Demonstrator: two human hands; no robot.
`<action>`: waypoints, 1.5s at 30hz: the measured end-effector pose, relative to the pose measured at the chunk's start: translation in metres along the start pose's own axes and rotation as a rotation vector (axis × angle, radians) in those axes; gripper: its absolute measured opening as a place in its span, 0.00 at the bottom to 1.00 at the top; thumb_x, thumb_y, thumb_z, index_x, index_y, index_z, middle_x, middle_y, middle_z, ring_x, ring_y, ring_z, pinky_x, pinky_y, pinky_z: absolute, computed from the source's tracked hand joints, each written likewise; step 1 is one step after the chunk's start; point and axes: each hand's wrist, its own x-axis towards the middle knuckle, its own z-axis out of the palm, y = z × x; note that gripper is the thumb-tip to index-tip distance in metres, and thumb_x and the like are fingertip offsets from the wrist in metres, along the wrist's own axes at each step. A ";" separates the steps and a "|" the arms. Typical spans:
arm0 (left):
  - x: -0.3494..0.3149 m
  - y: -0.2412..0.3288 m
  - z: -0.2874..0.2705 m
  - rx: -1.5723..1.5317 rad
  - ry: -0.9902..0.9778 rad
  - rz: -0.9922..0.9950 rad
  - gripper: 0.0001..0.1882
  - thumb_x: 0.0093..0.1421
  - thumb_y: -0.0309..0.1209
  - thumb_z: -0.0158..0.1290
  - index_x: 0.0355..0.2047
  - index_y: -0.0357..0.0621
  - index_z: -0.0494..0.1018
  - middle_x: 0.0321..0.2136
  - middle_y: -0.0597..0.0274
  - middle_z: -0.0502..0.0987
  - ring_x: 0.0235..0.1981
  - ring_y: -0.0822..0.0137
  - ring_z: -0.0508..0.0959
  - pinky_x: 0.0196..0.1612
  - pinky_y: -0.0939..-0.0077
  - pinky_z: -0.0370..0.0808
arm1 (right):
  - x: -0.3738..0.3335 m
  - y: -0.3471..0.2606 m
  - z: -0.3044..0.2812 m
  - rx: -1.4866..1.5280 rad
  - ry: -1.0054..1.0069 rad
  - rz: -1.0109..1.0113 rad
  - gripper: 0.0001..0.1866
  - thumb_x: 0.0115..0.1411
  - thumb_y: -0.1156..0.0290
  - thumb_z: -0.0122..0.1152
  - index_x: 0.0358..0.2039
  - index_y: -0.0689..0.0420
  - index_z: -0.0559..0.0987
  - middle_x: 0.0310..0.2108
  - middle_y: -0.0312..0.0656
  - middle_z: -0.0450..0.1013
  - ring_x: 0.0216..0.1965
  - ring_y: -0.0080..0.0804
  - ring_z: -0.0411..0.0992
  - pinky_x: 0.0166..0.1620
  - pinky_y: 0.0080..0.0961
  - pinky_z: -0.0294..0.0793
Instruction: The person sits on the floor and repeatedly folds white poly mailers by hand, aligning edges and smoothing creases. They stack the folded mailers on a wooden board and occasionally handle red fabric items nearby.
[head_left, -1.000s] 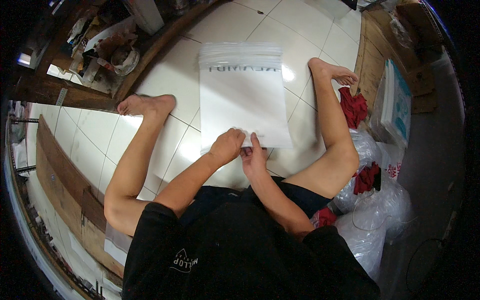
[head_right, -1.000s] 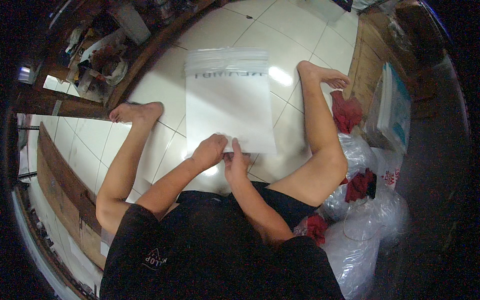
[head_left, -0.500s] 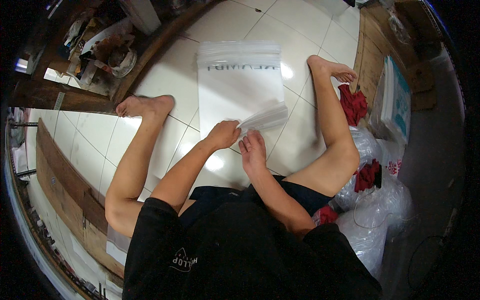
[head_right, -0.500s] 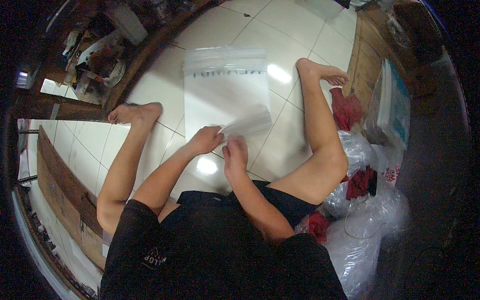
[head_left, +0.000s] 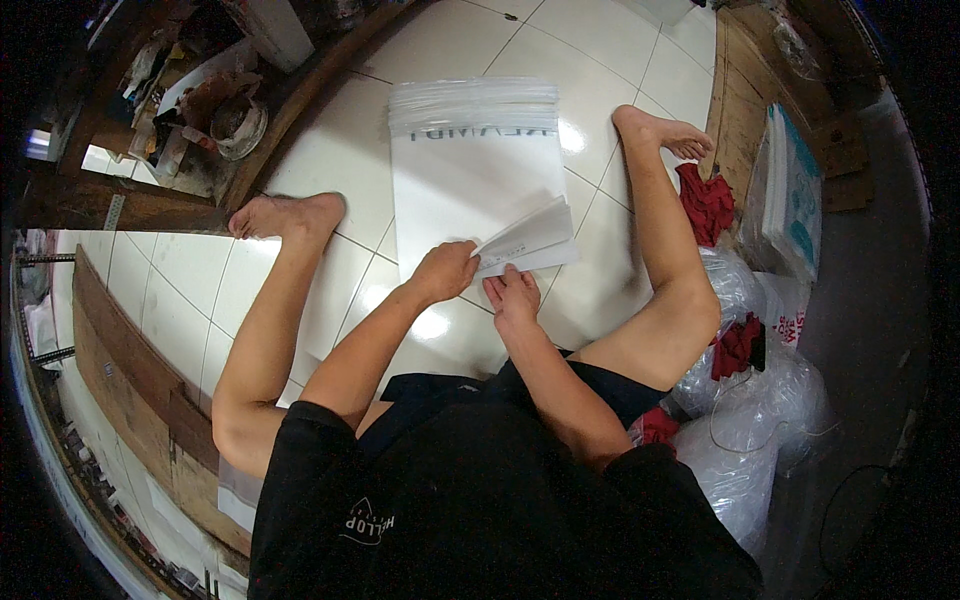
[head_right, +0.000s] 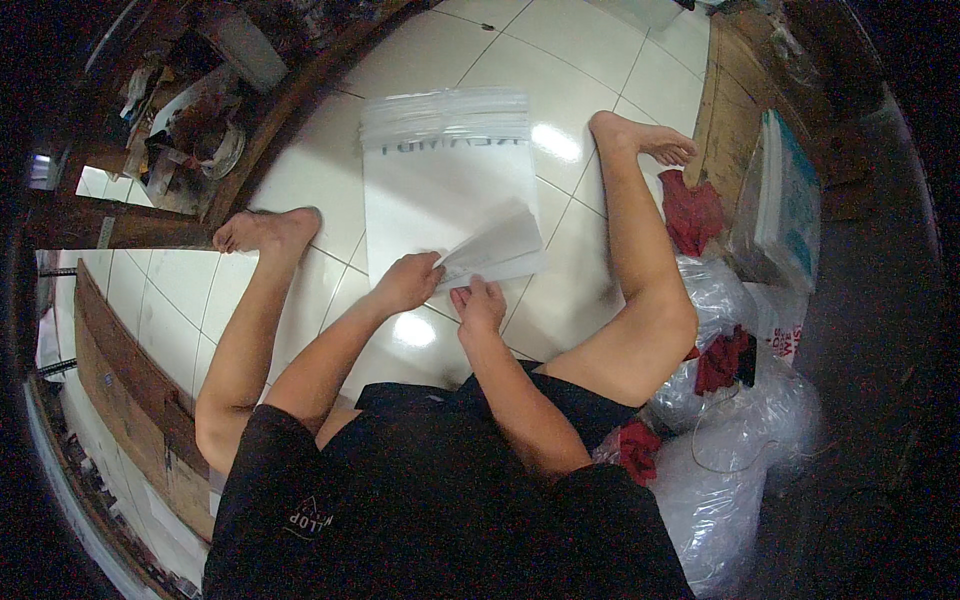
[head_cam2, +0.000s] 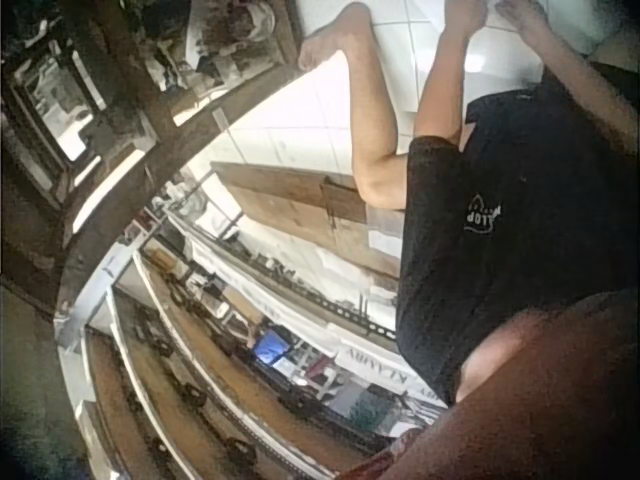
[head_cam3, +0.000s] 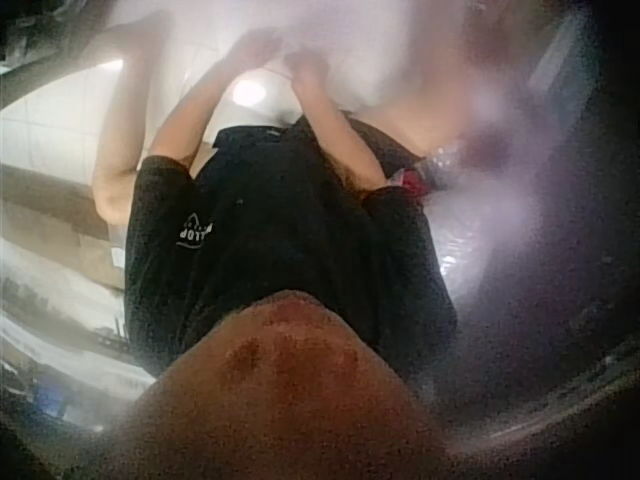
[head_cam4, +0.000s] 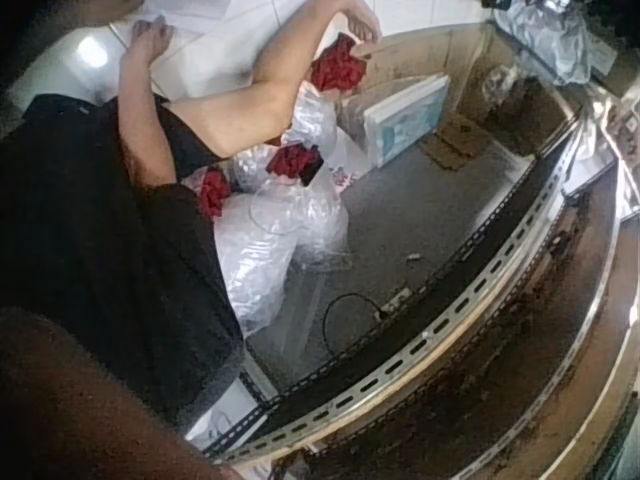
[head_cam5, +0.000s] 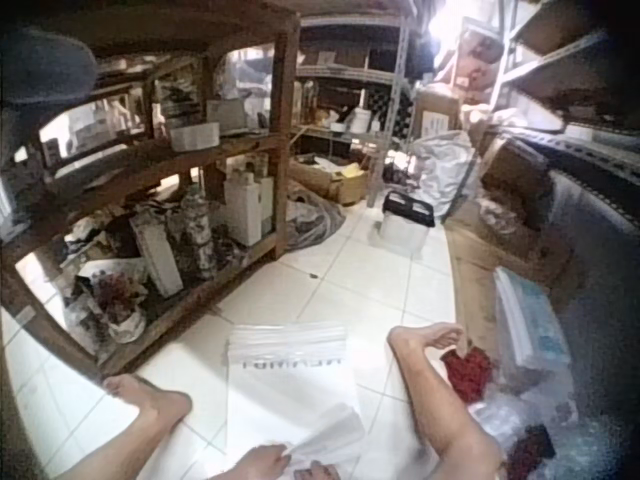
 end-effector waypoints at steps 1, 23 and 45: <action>-0.004 0.010 -0.002 0.026 0.004 -0.018 0.13 0.61 0.33 0.48 0.40 0.34 0.71 0.35 0.39 0.75 0.39 0.40 0.75 0.44 0.51 0.72 | 0.001 -0.001 0.000 -0.015 0.010 -0.010 0.06 0.65 0.71 0.53 0.42 0.54 0.69 0.40 0.39 0.71 0.42 0.33 0.72 0.50 0.34 0.75; -0.029 0.032 0.043 0.594 0.314 0.192 0.09 0.52 0.30 0.49 0.35 0.44 0.69 0.33 0.60 0.71 0.37 0.61 0.72 0.36 0.66 0.70 | -0.001 -0.001 -0.001 -0.141 0.151 -0.114 0.13 0.61 0.72 0.57 0.47 0.59 0.74 0.41 0.40 0.75 0.37 0.32 0.76 0.34 0.28 0.79; -0.031 0.043 0.039 0.590 0.155 0.153 0.14 0.50 0.31 0.53 0.38 0.41 0.71 0.35 0.59 0.72 0.39 0.59 0.73 0.39 0.65 0.72 | -0.041 -0.006 0.014 -0.052 -0.039 -0.106 0.17 0.64 0.61 0.58 0.50 0.54 0.71 0.43 0.36 0.71 0.40 0.31 0.71 0.37 0.28 0.72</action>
